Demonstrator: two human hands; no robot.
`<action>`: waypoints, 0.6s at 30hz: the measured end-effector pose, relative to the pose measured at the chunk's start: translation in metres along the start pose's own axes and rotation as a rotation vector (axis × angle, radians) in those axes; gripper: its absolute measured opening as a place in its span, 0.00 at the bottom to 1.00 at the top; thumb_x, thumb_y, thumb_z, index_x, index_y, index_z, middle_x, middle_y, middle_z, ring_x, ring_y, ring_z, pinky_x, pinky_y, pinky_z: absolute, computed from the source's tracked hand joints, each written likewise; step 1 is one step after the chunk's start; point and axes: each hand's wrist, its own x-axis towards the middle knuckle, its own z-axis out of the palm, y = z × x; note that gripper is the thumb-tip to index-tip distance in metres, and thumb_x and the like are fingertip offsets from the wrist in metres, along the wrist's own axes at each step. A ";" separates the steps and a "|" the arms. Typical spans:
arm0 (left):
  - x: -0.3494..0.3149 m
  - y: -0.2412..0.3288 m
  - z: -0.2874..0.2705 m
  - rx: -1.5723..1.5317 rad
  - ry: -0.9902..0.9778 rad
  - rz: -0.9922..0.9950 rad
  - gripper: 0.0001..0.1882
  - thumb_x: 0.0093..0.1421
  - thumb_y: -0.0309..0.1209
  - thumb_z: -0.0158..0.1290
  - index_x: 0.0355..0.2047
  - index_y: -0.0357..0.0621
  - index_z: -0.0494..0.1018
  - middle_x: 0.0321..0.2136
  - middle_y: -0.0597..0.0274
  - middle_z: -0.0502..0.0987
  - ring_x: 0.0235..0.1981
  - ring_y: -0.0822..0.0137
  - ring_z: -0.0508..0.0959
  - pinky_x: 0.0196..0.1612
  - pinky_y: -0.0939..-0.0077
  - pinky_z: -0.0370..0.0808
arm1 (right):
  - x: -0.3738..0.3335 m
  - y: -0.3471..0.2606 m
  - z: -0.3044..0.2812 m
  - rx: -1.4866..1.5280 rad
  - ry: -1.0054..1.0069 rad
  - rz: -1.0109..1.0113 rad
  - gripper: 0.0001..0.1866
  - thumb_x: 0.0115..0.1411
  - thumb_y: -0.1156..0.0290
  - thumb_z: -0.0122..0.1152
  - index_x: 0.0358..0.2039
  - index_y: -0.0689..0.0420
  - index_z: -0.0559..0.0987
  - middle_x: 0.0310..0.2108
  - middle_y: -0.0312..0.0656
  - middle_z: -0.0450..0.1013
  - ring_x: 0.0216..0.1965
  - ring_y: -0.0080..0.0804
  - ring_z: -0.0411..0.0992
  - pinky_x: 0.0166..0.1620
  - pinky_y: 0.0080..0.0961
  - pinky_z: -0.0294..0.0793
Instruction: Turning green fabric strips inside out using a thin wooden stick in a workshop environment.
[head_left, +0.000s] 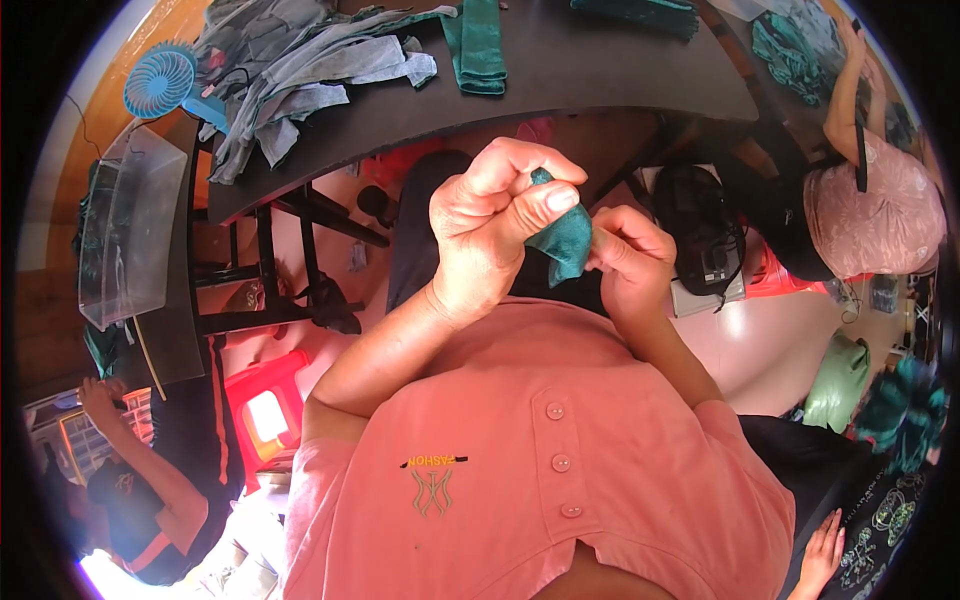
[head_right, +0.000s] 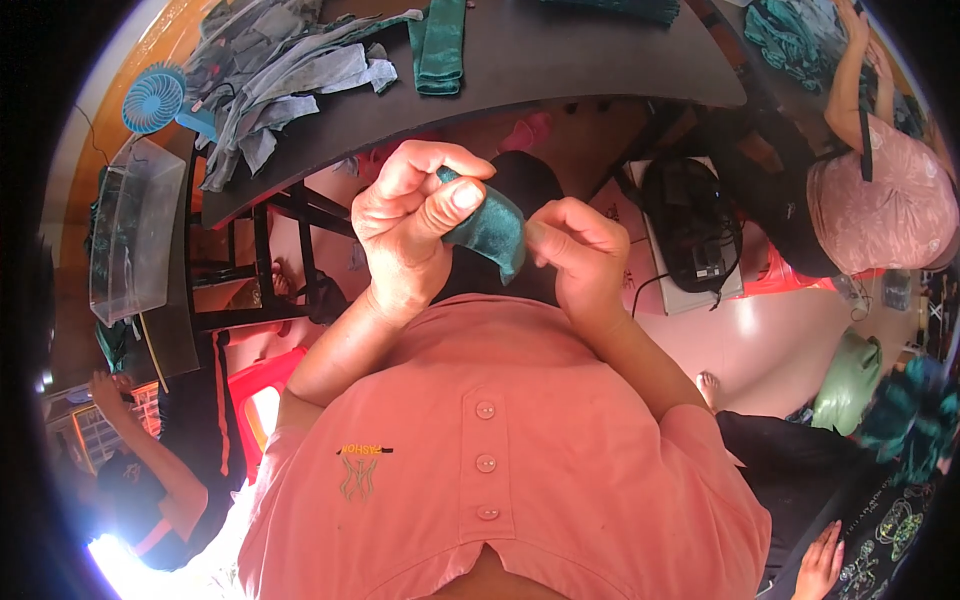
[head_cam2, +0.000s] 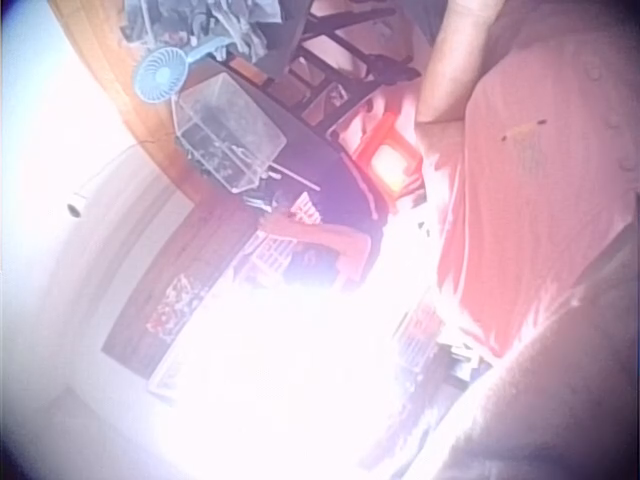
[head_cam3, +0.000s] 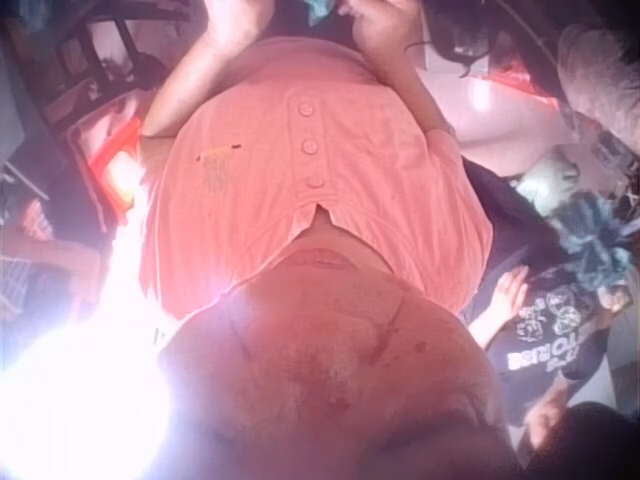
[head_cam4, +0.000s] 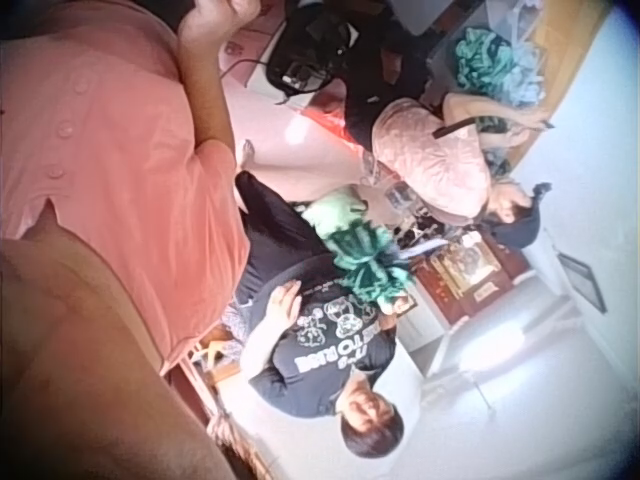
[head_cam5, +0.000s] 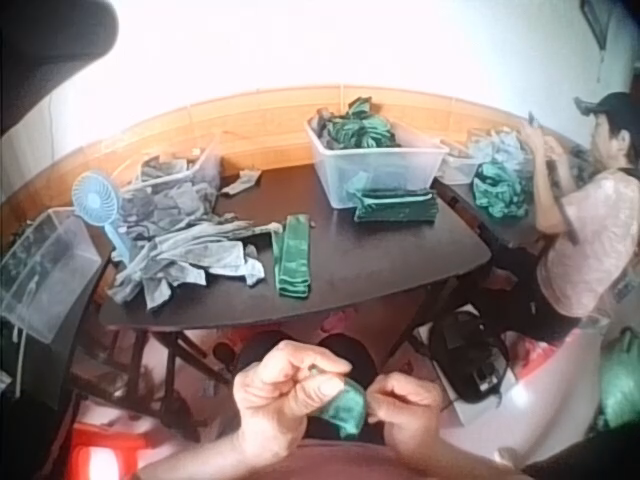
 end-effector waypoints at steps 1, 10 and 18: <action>-0.001 0.001 0.000 -0.020 0.010 -0.012 0.10 0.59 0.20 0.58 0.42 0.36 0.75 0.26 0.70 0.74 0.27 0.82 0.71 0.34 0.88 0.70 | -0.001 -0.002 0.000 0.095 -0.011 0.118 0.07 0.57 0.73 0.61 0.26 0.63 0.76 0.21 0.34 0.70 0.22 0.18 0.64 0.26 0.15 0.59; 0.003 0.011 -0.007 0.037 0.015 -0.116 0.11 0.58 0.20 0.57 0.42 0.38 0.76 0.27 0.70 0.75 0.29 0.80 0.71 0.35 0.86 0.70 | -0.003 0.001 -0.006 0.113 -0.001 0.112 0.07 0.57 0.73 0.61 0.26 0.63 0.76 0.21 0.35 0.70 0.22 0.18 0.64 0.26 0.15 0.58; 0.018 0.013 -0.006 0.076 -0.043 0.102 0.15 0.50 0.10 0.45 0.35 0.33 0.78 0.30 0.61 0.75 0.34 0.73 0.74 0.41 0.83 0.70 | -0.003 -0.008 0.000 -0.095 0.071 -0.055 0.07 0.57 0.73 0.62 0.27 0.64 0.76 0.21 0.32 0.69 0.23 0.16 0.64 0.27 0.15 0.60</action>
